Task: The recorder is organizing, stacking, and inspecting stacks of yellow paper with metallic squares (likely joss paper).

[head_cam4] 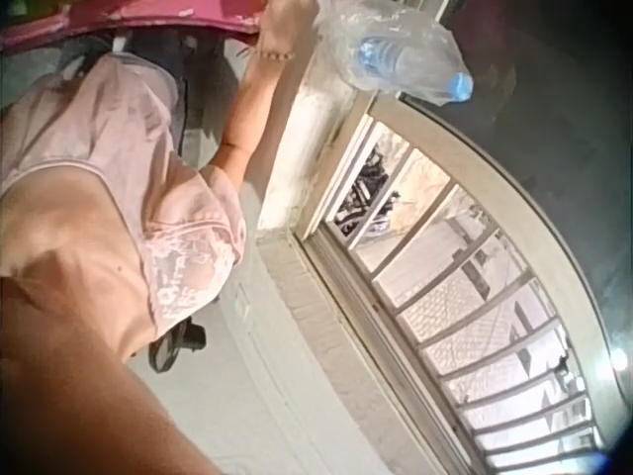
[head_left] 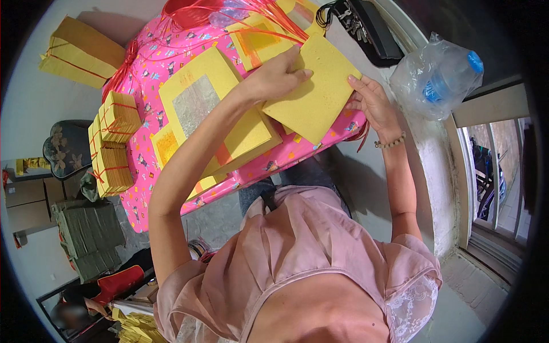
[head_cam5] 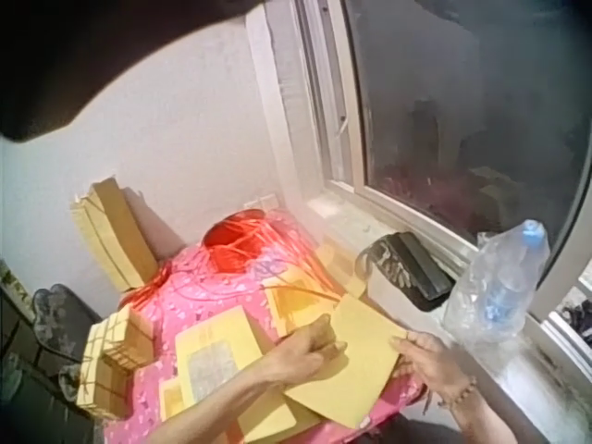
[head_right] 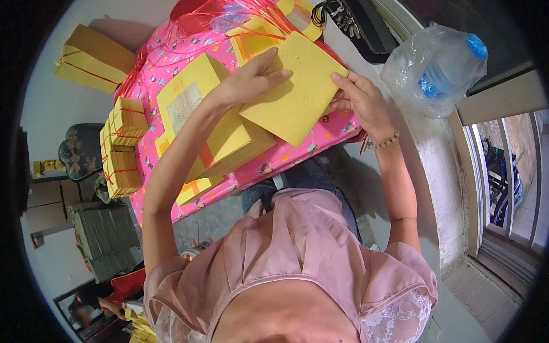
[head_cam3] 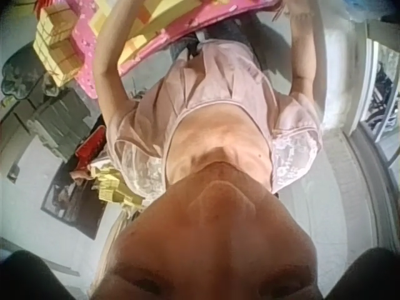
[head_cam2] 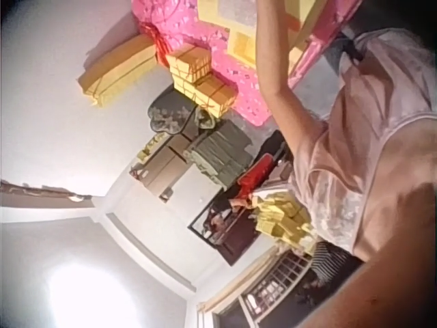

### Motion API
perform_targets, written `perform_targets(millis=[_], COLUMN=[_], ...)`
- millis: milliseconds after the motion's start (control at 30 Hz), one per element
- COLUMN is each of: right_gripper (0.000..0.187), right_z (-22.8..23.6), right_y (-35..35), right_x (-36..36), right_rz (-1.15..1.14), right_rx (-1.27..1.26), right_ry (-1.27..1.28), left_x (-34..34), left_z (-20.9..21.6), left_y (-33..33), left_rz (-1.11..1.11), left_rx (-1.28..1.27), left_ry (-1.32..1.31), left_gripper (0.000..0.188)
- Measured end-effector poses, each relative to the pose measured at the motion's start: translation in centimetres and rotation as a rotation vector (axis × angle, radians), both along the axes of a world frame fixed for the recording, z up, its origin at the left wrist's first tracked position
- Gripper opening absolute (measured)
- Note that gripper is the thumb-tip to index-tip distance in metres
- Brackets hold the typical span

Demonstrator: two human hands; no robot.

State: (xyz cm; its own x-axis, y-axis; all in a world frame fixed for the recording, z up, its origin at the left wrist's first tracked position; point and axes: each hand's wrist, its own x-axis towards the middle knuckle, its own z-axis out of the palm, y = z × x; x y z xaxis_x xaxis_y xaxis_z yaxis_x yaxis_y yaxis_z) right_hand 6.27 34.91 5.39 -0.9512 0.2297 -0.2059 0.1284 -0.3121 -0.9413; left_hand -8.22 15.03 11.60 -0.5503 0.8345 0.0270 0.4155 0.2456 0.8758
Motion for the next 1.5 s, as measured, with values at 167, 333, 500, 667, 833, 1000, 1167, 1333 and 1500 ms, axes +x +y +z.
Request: perform_targets(millis=[167, 333, 500, 667, 833, 1000, 1167, 1333, 1500], right_gripper=[0.029, 0.020, 0.019, 0.019, 0.017, 0.015, 0.015, 0.017, 0.029], right_z=[-2.2, -6.6, -10.4, -11.5, -12.0, -12.6, -12.6, -11.4, -9.1], right_y=[0.1, -0.5, -0.4, -0.4, 0.0, 0.1, 0.1, -0.7, -3.3], right_x=[0.4, -0.3, -1.7, -1.8, -1.6, -1.4, -1.3, -1.1, -0.1], right_rz=[0.045, 0.066, 0.059, 0.023, 0.044, 0.018, 0.012, -0.011, -0.214], right_rx=[0.049, 0.264, 0.440, 0.437, 0.436, 0.416, 0.399, 0.539, 1.481], right_ry=[-0.088, -0.154, -0.156, -0.218, -0.137, -0.113, -0.130, -0.181, -0.107], left_x=[-2.7, -4.6, -6.6, -7.3, -7.1, -7.0, -6.6, -6.4, -6.2], left_z=[-0.6, -4.4, -9.1, -11.5, -12.5, -13.5, -13.9, -13.9, -14.3], left_y=[1.4, 3.7, 5.8, 7.2, 8.4, 8.9, 9.2, 9.4, 9.1], left_rz=[-0.225, -0.266, -0.350, -0.468, -0.606, -0.734, -0.716, -0.708, -0.702], left_rx=[-0.433, -0.639, -0.833, -0.968, -0.964, -0.983, -0.988, -1.013, -0.994], left_ry=[-0.238, -0.011, 0.010, 0.299, 0.472, 0.586, 0.590, 0.592, 0.628], left_gripper=[0.061, 0.048, 0.040, 0.042, 0.045, 0.048, 0.050, 0.047, 0.045])
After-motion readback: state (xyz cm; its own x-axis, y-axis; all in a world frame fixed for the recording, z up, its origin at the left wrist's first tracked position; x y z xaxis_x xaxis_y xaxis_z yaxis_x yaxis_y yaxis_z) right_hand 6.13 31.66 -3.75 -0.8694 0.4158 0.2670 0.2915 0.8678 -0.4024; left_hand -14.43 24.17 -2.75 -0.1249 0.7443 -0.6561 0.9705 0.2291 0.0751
